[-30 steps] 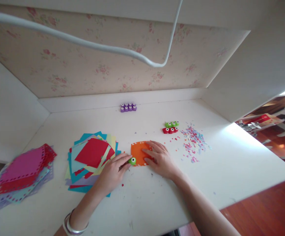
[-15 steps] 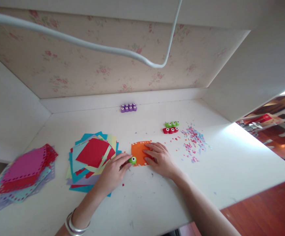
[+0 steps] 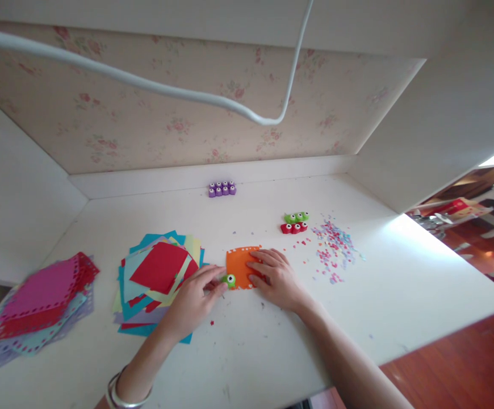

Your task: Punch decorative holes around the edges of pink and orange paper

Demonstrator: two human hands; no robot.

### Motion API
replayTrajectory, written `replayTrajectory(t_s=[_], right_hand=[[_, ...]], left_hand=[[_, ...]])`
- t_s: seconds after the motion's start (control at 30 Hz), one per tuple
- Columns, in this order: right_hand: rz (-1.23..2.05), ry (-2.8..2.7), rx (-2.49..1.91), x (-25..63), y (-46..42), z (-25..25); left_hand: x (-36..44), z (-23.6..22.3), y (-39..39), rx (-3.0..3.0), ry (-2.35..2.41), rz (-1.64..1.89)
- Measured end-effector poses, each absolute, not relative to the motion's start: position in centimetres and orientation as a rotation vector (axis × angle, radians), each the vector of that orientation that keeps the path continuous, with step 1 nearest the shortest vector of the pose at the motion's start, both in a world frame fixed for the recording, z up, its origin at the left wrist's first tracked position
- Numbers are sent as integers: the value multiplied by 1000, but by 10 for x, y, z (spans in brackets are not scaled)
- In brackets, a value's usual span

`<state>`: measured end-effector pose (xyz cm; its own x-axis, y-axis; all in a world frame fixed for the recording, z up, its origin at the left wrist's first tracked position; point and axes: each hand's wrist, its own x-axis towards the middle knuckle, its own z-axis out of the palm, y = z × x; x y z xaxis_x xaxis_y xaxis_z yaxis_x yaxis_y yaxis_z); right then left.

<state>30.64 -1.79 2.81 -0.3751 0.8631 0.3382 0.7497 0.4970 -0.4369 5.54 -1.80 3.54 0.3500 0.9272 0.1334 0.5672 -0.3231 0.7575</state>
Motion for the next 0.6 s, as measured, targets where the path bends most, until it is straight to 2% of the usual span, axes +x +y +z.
replayTrajectory(t_s=[0.6], right_hand=[[278, -2214, -1313, 307, -20, 31]], left_hand=[[75, 54, -2, 2014, 1258, 608]])
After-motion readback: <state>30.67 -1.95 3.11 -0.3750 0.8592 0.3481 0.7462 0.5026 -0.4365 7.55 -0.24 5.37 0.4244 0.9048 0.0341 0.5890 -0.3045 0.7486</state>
